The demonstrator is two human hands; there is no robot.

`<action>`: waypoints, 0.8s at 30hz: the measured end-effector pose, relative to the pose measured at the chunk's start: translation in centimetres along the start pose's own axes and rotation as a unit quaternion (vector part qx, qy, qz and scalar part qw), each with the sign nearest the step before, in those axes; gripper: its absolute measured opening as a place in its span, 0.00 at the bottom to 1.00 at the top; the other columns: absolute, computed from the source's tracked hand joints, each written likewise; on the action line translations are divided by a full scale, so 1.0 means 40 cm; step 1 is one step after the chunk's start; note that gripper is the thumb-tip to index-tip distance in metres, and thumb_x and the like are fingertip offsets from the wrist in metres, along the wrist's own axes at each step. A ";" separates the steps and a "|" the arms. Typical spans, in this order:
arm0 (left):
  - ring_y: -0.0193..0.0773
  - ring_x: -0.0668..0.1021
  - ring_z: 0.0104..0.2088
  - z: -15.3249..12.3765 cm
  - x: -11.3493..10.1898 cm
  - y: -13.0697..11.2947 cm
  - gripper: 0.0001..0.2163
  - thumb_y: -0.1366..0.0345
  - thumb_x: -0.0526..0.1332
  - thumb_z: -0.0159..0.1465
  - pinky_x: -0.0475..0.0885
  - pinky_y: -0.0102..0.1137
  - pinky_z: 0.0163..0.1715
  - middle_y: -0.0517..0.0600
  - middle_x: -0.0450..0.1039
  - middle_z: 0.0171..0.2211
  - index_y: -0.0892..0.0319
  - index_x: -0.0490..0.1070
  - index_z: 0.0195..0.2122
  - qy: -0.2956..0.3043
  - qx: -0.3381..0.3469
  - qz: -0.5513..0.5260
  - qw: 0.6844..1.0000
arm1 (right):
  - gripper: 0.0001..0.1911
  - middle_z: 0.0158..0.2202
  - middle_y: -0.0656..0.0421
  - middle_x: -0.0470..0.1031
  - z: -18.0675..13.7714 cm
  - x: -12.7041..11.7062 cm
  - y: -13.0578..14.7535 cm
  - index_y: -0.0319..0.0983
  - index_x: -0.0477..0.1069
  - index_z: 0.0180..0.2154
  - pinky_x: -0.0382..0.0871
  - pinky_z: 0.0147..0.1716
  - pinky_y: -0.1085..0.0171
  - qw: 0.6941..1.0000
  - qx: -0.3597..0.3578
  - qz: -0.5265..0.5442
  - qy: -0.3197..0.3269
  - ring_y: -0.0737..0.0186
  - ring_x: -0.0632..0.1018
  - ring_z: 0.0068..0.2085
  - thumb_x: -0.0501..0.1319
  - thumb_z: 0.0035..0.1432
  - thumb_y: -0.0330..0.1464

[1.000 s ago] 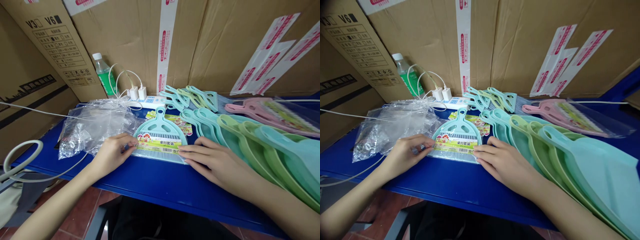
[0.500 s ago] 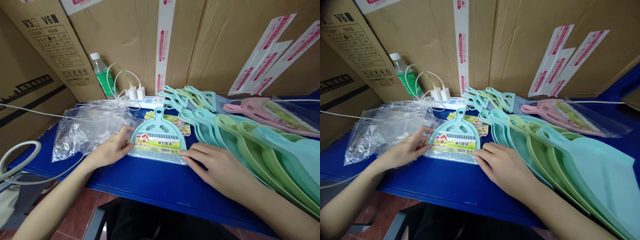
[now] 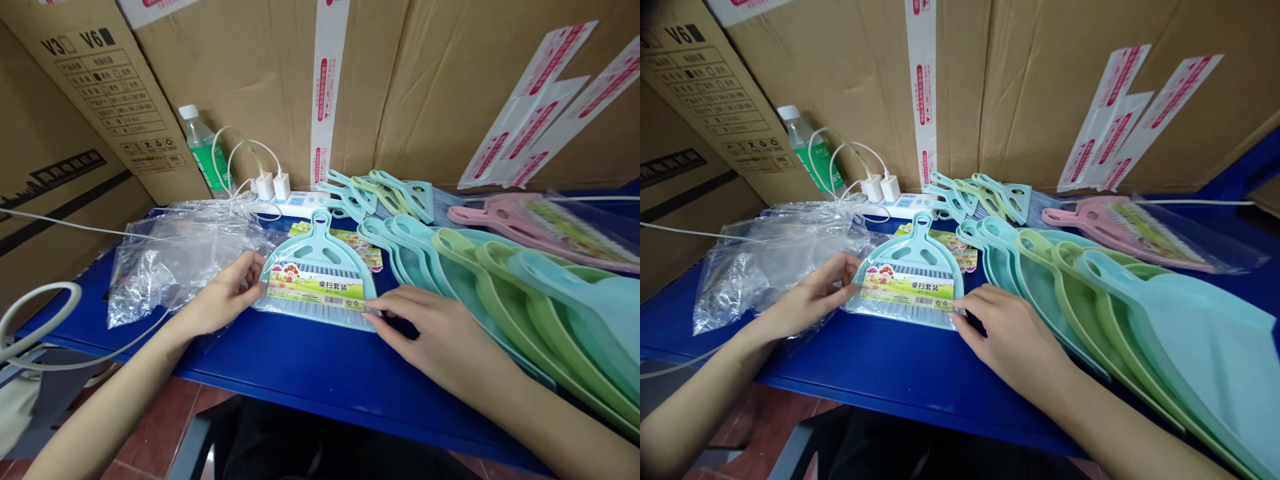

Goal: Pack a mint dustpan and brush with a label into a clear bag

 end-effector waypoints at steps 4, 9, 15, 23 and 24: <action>0.31 0.71 0.27 -0.001 0.012 0.009 0.10 0.60 0.61 0.64 0.68 0.25 0.21 0.48 0.70 0.39 0.56 0.61 0.42 0.040 -0.022 -0.127 0.991 | 0.12 0.30 0.56 0.82 -0.002 0.002 -0.003 0.40 0.78 0.33 0.77 0.29 0.62 1.000 0.007 0.022 0.003 0.59 0.81 0.30 0.56 0.62 0.28; 0.31 0.77 0.26 -0.002 0.023 0.021 0.17 0.63 0.66 0.60 0.74 0.27 0.22 0.55 0.71 0.50 0.57 0.63 0.47 0.060 -0.052 -0.284 0.956 | 0.10 0.31 0.57 0.82 0.003 -0.011 -0.011 0.41 0.77 0.34 0.77 0.31 0.62 0.999 0.025 0.045 -0.015 0.59 0.82 0.31 0.57 0.60 0.28; 0.44 0.81 0.37 -0.013 0.037 0.006 0.32 0.63 0.71 0.54 0.77 0.28 0.25 0.58 0.76 0.49 0.58 0.66 0.60 0.074 -0.081 -0.340 0.934 | 0.11 0.37 0.56 0.81 0.006 -0.029 -0.027 0.43 0.74 0.42 0.78 0.33 0.61 0.993 0.081 0.071 -0.044 0.59 0.82 0.32 0.55 0.61 0.28; 0.53 0.75 0.55 -0.016 0.040 -0.036 0.27 0.65 0.71 0.56 0.74 0.37 0.53 0.55 0.74 0.56 0.54 0.71 0.57 0.075 -0.022 -0.379 0.922 | 0.37 0.54 0.47 0.73 0.002 0.011 -0.052 0.43 0.46 0.68 0.81 0.30 0.57 0.888 0.273 0.368 0.031 0.56 0.82 0.37 0.56 0.64 0.48; 0.54 0.75 0.56 -0.015 0.043 -0.039 0.27 0.64 0.71 0.56 0.74 0.38 0.54 0.56 0.74 0.56 0.55 0.71 0.57 0.078 -0.020 -0.376 0.923 | 0.42 0.55 0.47 0.73 0.001 0.019 -0.051 0.45 0.39 0.69 0.82 0.30 0.56 0.861 0.289 0.416 0.043 0.56 0.82 0.36 0.57 0.62 0.50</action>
Point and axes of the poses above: each hand's wrist, its own z-axis towards the middle knuckle, its own x-axis out of the palm, y = z × x, the point moved 6 cm from there along z, towards the middle knuckle
